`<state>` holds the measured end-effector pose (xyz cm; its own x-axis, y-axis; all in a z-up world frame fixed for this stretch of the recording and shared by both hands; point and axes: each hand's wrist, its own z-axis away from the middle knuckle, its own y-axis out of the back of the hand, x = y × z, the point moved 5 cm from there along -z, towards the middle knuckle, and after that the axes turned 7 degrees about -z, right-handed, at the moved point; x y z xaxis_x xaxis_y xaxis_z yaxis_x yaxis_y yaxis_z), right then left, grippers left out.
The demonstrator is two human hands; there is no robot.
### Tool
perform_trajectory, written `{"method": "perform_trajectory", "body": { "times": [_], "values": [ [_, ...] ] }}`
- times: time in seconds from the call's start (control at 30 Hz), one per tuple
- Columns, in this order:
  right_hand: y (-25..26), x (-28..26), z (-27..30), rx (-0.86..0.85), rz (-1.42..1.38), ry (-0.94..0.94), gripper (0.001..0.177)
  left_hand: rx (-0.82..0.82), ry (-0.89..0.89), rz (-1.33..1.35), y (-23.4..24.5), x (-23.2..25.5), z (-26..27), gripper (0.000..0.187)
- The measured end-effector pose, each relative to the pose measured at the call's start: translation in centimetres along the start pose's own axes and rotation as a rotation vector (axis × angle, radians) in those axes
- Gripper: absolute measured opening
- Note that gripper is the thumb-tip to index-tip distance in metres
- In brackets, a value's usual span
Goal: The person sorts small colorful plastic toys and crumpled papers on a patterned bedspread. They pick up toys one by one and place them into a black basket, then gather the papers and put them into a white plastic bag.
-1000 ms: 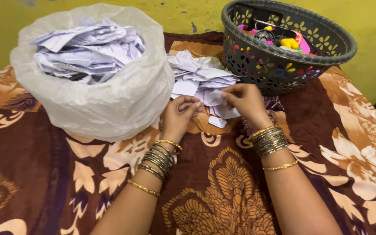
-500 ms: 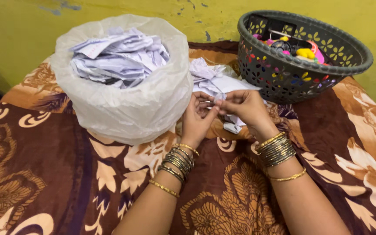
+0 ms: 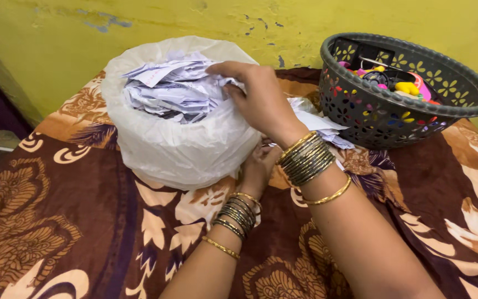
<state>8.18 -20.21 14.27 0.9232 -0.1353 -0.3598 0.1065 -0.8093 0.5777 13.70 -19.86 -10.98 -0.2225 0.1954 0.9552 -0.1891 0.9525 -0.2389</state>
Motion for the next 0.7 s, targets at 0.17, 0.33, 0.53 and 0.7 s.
{"method": "perform_trajectory", "body": {
  "times": [0.17,0.33,0.53,0.7],
  "values": [
    [3.2,3.4,1.7,0.123,-0.274,-0.087,0.029,-0.051,-0.289,-0.233,-0.9,3.2,1.9,0.023],
    [7.5,7.9,7.8,0.173,-0.213,-0.352,0.017,-0.105,-0.353,-0.329,-1.8,4.7,3.0,0.023],
    [8.1,12.6,15.4,-0.122,-0.002,-0.703,0.013,-0.245,-0.385,-0.503,-2.7,4.5,4.0,0.019],
    [8.1,13.6,17.8,-0.29,0.285,-0.813,0.017,-0.272,-0.461,-0.817,-3.4,5.1,4.5,0.025]
  ]
}}
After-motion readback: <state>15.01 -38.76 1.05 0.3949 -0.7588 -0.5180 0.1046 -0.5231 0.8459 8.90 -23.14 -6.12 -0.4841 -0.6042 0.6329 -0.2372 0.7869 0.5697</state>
